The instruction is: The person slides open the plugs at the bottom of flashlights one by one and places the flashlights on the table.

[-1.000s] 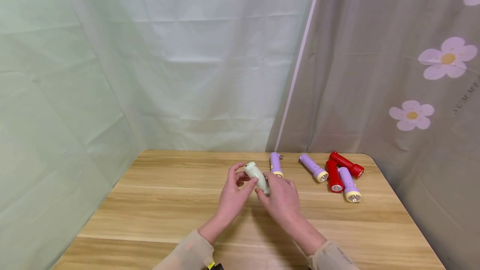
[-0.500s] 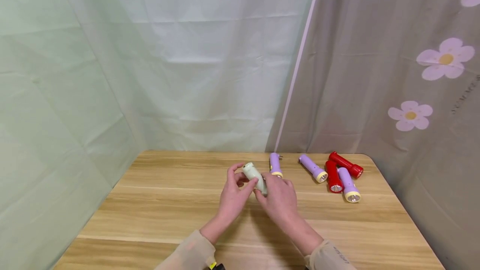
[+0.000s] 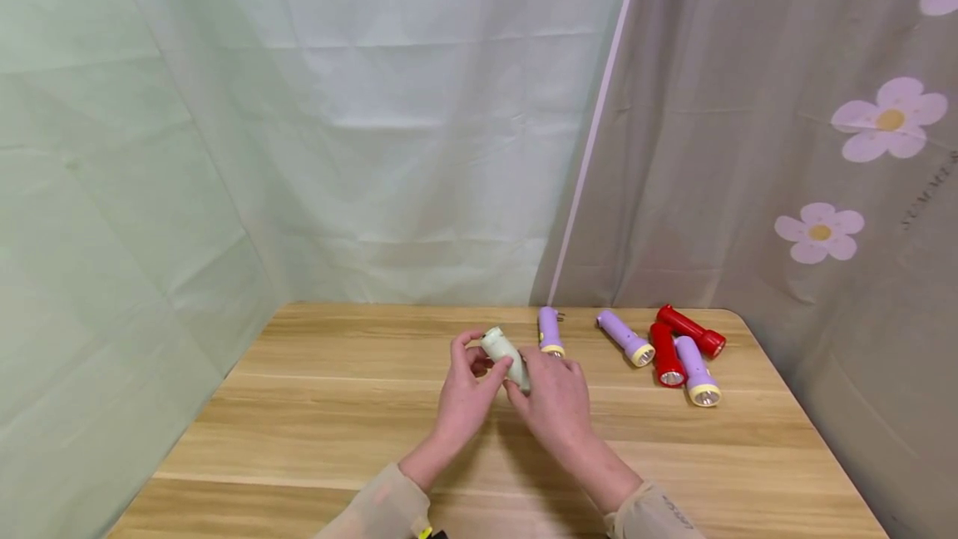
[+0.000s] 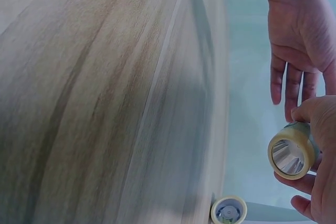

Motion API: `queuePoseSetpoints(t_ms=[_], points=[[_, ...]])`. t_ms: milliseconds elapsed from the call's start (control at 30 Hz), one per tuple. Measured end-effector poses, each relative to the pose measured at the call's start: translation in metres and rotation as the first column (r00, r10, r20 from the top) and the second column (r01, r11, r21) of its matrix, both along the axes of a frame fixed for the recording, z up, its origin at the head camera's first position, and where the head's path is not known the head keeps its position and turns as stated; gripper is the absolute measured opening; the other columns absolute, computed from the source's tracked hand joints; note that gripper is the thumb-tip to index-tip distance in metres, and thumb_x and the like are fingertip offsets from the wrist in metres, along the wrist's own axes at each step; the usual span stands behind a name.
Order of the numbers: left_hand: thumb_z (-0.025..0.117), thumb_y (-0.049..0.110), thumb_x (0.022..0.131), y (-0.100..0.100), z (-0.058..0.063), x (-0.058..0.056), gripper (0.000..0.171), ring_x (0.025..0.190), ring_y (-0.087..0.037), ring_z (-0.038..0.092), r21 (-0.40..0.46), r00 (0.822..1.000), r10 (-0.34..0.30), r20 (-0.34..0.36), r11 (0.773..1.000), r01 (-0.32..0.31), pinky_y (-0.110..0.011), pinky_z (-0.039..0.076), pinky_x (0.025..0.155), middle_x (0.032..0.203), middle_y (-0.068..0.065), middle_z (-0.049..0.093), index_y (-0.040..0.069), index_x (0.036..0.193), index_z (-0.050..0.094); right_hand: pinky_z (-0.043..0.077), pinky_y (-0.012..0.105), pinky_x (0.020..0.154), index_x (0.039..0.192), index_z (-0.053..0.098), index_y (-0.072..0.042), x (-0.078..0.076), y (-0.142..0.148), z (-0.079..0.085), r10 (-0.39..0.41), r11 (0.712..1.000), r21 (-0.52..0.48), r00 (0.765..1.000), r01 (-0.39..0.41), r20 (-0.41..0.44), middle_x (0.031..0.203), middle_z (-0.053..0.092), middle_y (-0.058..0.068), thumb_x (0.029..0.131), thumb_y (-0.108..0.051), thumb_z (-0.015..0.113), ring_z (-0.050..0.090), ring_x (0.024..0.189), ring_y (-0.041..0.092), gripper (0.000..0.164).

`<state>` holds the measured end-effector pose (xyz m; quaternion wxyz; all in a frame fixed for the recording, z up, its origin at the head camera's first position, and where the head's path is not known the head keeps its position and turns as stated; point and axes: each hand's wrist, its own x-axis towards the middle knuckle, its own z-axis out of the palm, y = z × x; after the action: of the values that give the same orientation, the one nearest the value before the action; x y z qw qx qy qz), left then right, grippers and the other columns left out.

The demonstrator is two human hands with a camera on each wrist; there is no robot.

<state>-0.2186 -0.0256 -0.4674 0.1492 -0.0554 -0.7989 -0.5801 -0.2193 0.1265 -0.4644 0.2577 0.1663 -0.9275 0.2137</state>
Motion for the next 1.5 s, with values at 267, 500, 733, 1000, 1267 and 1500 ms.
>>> queuePoseSetpoints(t_ms=[267, 500, 733, 1000, 1267, 1500], points=[[0.074, 0.039, 0.095, -0.001, -0.001, 0.0006, 0.058, 0.097, -0.018, 0.065, 0.01, 1.0, -0.01, 0.013, 1.0, 0.009, -0.05, 0.052, 0.093, 0.109, 0.007, 0.067, 0.019, 0.139, 0.041, 0.05, 0.051, 0.087, 0.115, 0.068, -0.012, 0.0008, -0.0006, 0.0005, 0.001, 1.0, 0.006, 1.0, -0.001, -0.011, 0.091, 0.072, 0.001, 0.08, -0.028, 0.087, 0.067, 0.08, 0.02, 0.043], [0.073, 0.038, 0.096, -0.0004, -0.0018, 0.0013, 0.054, 0.095, -0.013, 0.062, 0.062, 1.0, -0.028, 0.004, 0.998, 0.027, -0.049, 0.052, 0.093, 0.11, 0.006, 0.065, 0.024, 0.137, 0.041, 0.05, 0.053, 0.088, 0.116, 0.067, -0.012, -0.0003, 0.0, 0.0008, 0.009, 1.0, 0.024, 0.999, -0.009, -0.035, 0.094, 0.072, 0.001, 0.08, -0.028, 0.087, 0.068, 0.084, 0.022, 0.044], [0.071, 0.028, 0.099, 0.0001, -0.0032, 0.0025, 0.051, 0.101, -0.019, 0.066, 0.197, 0.995, -0.099, -0.003, 0.975, 0.098, -0.035, 0.056, 0.085, 0.117, -0.003, 0.06, 0.023, 0.138, 0.038, 0.049, 0.053, 0.088, 0.114, 0.066, -0.014, -0.0005, 0.0, 0.002, 0.026, 0.999, 0.042, 0.997, -0.023, -0.074, 0.097, 0.072, 0.001, 0.081, -0.028, 0.086, 0.068, 0.087, 0.024, 0.042], [0.07, 0.023, 0.099, -0.0005, -0.0014, 0.004, 0.052, 0.105, -0.028, 0.068, 0.307, 0.987, -0.161, -0.013, 0.939, 0.157, -0.033, 0.059, 0.081, 0.122, -0.014, 0.054, 0.019, 0.139, 0.037, 0.049, 0.051, 0.087, 0.117, 0.066, -0.015, 0.0015, 0.0, 0.0039, 0.041, 0.997, 0.063, 0.993, -0.034, -0.111, 0.097, 0.072, 0.002, 0.079, -0.028, 0.087, 0.069, 0.087, 0.025, 0.046], [0.072, 0.02, 0.098, -0.001, -0.0015, 0.005, 0.052, 0.104, -0.027, 0.069, 0.34, 0.987, -0.161, -0.025, 0.927, 0.16, -0.046, 0.06, 0.083, 0.122, -0.015, 0.053, 0.017, 0.137, 0.038, 0.05, 0.051, 0.085, 0.116, 0.066, -0.017, 0.0012, 0.0003, 0.0029, 0.047, 0.997, 0.068, 0.988, -0.037, -0.15, 0.095, 0.072, 0.002, 0.078, -0.029, 0.088, 0.069, 0.085, 0.026, 0.046], [0.07, 0.021, 0.099, -0.0024, -0.0021, 0.0042, 0.05, 0.103, -0.027, 0.068, 0.329, 0.986, -0.163, -0.029, 0.93, 0.163, -0.036, 0.06, 0.082, 0.122, -0.014, 0.053, 0.014, 0.137, 0.038, 0.05, 0.05, 0.083, 0.114, 0.065, -0.017, 0.0016, 0.0005, 0.0037, 0.061, 0.996, 0.076, 0.982, -0.048, -0.177, 0.093, 0.071, 0.001, 0.077, -0.029, 0.089, 0.068, 0.084, 0.025, 0.045]])
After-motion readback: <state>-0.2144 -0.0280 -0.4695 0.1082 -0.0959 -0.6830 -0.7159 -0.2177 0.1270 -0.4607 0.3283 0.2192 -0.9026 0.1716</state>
